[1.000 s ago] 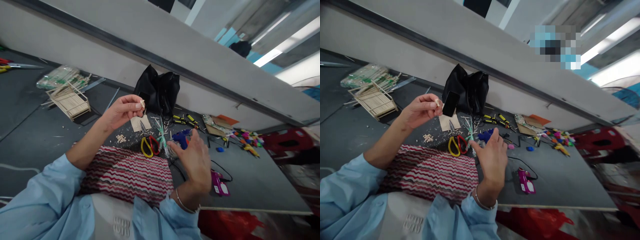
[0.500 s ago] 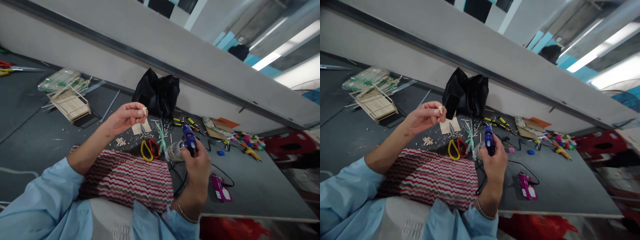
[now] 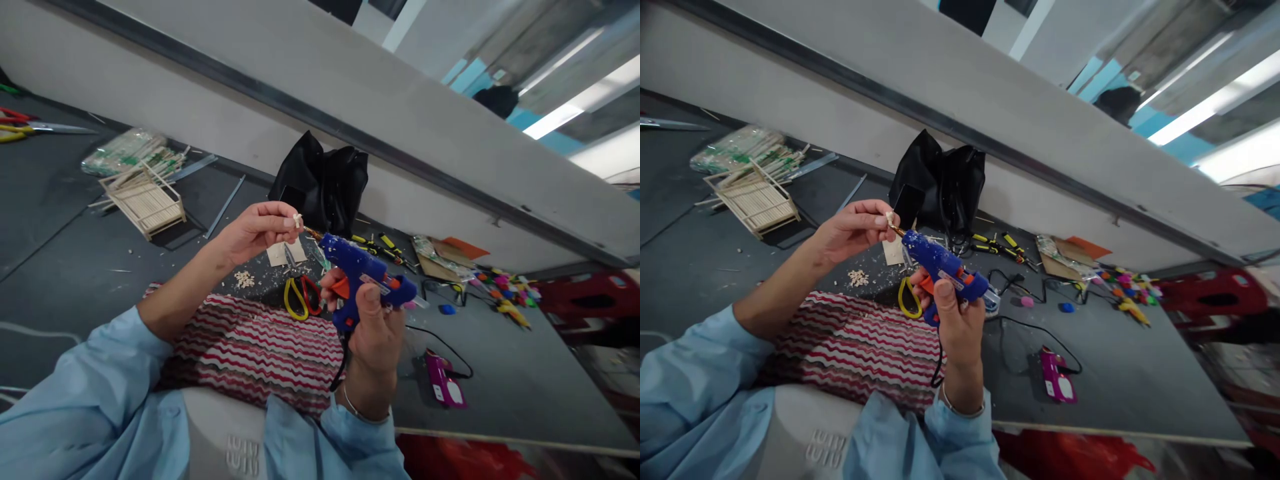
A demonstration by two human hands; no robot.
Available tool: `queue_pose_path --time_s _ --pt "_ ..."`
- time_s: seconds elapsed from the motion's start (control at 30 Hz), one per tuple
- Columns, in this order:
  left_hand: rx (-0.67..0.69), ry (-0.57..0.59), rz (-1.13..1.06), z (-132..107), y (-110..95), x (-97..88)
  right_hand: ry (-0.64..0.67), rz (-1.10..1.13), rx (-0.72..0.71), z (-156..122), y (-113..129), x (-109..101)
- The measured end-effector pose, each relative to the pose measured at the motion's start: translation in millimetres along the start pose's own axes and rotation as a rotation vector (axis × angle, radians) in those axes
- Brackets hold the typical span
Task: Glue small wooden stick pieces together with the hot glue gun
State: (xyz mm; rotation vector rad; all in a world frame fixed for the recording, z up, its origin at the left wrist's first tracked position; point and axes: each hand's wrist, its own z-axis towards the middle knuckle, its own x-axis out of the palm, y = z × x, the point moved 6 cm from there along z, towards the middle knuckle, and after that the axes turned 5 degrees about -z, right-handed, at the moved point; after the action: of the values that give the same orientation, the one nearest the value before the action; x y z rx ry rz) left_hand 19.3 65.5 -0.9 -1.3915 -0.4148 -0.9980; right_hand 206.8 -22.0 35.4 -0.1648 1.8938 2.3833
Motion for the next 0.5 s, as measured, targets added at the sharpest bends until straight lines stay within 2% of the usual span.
queue_pose_path --time_s 0.5 --pt "-0.006 0.009 0.049 -2 3 0.0 0.042 -0.067 0.027 8 -9 -2"
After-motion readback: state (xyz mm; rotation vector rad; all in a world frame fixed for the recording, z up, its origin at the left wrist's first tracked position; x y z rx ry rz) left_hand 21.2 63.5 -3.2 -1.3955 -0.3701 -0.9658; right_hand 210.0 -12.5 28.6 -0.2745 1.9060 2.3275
